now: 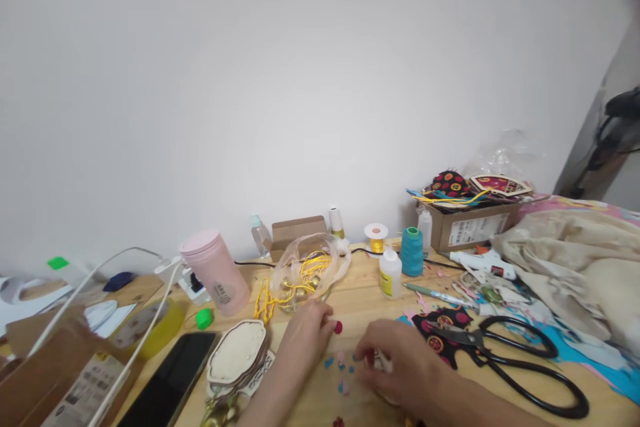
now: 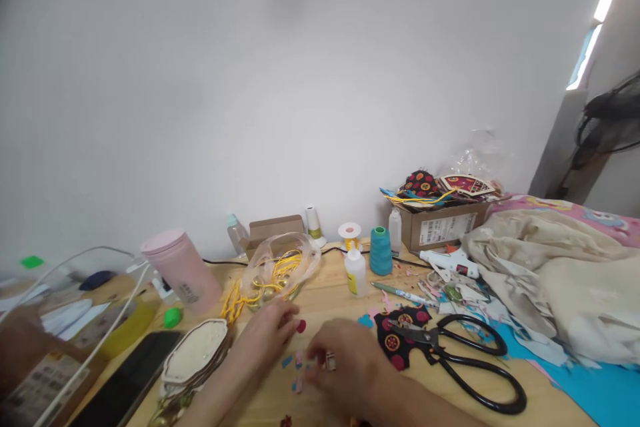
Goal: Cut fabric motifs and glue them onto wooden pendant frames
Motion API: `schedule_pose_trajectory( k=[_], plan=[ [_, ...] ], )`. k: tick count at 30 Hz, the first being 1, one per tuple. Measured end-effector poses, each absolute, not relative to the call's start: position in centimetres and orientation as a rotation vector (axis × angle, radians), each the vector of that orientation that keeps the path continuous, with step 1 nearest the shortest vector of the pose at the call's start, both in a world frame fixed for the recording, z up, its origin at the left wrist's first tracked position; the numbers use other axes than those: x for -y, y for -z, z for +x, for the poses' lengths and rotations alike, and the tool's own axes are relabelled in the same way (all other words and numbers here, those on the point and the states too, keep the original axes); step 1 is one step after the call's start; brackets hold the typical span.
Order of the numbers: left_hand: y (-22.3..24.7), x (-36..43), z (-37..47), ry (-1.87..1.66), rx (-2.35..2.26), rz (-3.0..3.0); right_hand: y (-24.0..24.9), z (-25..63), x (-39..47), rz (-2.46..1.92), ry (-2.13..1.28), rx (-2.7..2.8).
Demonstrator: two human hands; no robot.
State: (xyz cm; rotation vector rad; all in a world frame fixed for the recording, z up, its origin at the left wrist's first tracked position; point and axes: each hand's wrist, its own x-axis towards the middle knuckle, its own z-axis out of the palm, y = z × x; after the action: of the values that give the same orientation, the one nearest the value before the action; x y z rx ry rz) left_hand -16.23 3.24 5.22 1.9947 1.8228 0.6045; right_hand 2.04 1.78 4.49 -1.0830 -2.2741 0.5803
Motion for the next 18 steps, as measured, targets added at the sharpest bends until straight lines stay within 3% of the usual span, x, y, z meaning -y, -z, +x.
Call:
schedule_pose_trajectory(
  k=[6, 18],
  plan=[
    [-4.4, -4.7, -16.3, -0.506, -1.741, 1.941, -5.0, 8.0, -6.2, -1.504, -0.421, 1.834],
    [-5.9, -3.8, -14.6, -0.709, -1.541, 1.500, -5.8, 7.8, -9.5, -1.492, -0.387, 2.088]
  ],
)
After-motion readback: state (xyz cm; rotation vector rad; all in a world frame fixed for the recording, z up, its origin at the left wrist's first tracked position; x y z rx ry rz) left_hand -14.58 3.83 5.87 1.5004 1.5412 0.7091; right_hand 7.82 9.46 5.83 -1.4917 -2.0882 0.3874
